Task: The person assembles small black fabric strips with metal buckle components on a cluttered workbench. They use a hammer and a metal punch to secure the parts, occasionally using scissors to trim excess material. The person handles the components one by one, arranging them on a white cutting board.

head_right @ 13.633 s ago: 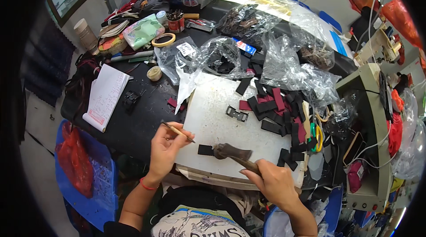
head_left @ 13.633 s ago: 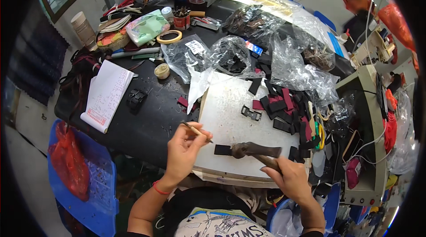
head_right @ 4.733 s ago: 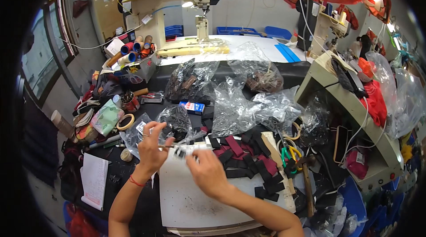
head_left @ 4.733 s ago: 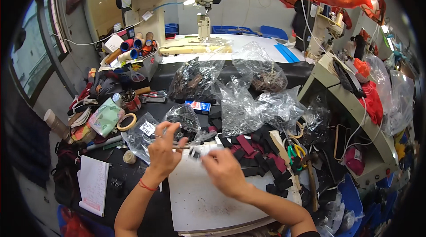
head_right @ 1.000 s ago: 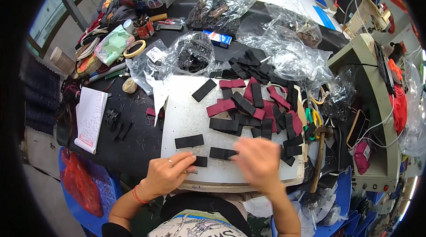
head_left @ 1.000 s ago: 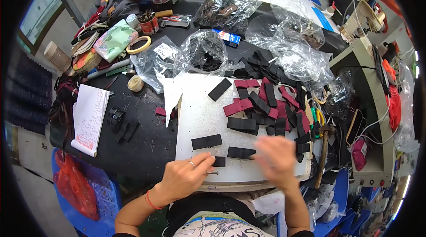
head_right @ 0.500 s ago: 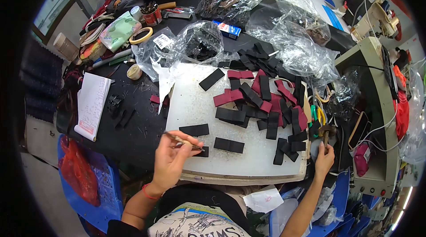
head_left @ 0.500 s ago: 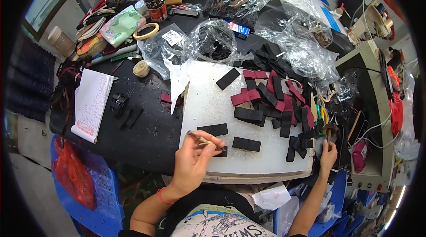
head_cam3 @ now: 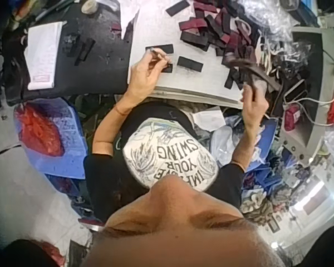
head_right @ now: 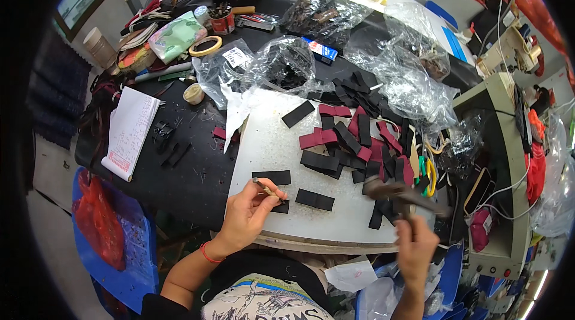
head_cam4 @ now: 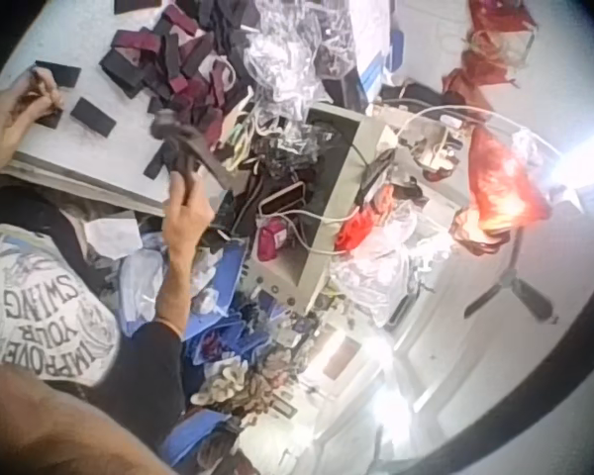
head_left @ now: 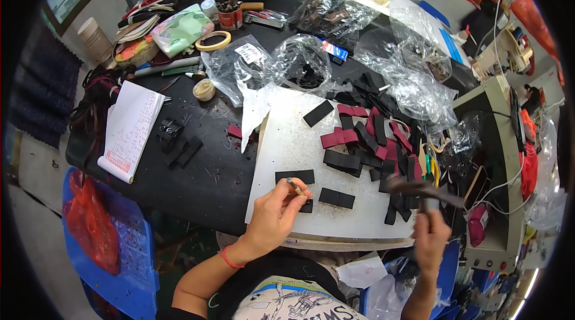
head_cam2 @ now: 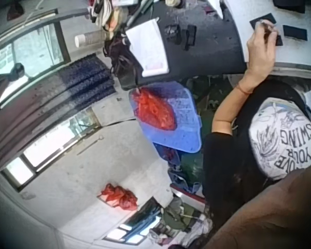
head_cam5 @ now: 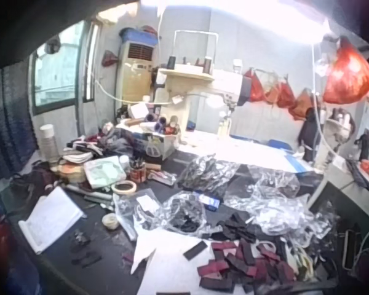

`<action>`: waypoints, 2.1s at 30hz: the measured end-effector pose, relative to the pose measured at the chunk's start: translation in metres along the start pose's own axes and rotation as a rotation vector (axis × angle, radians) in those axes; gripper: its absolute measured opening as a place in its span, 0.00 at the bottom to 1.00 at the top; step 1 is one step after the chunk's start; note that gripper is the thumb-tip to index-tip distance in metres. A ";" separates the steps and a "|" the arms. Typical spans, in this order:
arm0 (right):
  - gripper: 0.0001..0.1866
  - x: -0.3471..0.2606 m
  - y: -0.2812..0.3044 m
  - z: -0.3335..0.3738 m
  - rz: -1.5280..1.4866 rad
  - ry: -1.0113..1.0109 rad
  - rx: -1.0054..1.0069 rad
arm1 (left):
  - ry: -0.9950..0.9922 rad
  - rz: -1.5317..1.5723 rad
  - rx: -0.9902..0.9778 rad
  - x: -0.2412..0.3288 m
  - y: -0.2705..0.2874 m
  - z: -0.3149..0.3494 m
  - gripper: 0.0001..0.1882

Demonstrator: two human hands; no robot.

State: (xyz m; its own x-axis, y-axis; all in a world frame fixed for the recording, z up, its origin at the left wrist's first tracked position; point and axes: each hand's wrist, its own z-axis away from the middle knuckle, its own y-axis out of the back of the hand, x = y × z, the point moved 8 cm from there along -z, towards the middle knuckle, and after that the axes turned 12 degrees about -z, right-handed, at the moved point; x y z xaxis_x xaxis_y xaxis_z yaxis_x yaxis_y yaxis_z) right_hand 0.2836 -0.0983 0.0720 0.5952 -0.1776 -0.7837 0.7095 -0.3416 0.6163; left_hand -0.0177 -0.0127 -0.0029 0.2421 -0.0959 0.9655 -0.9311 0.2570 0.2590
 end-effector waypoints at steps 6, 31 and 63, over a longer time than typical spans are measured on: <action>0.06 -0.078 -0.026 -0.002 -0.238 0.252 -0.090 | -0.296 -0.361 0.028 0.033 -0.005 0.003 0.10; 0.05 -0.089 -0.023 -0.006 -0.391 0.226 -0.045 | -0.477 -0.419 -0.154 0.042 -0.007 0.005 0.10; 0.19 -0.101 -0.139 0.009 0.294 0.519 -0.684 | 0.060 0.053 -0.004 -0.010 0.053 0.005 0.10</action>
State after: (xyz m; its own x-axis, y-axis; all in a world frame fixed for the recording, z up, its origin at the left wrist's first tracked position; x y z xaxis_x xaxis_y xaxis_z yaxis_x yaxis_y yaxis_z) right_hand 0.1215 -0.0414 0.0652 0.7655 0.3235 -0.5562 0.4727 0.3039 0.8272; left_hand -0.0706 -0.0028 0.0010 0.2085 -0.0240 0.9777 -0.9420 0.2639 0.2073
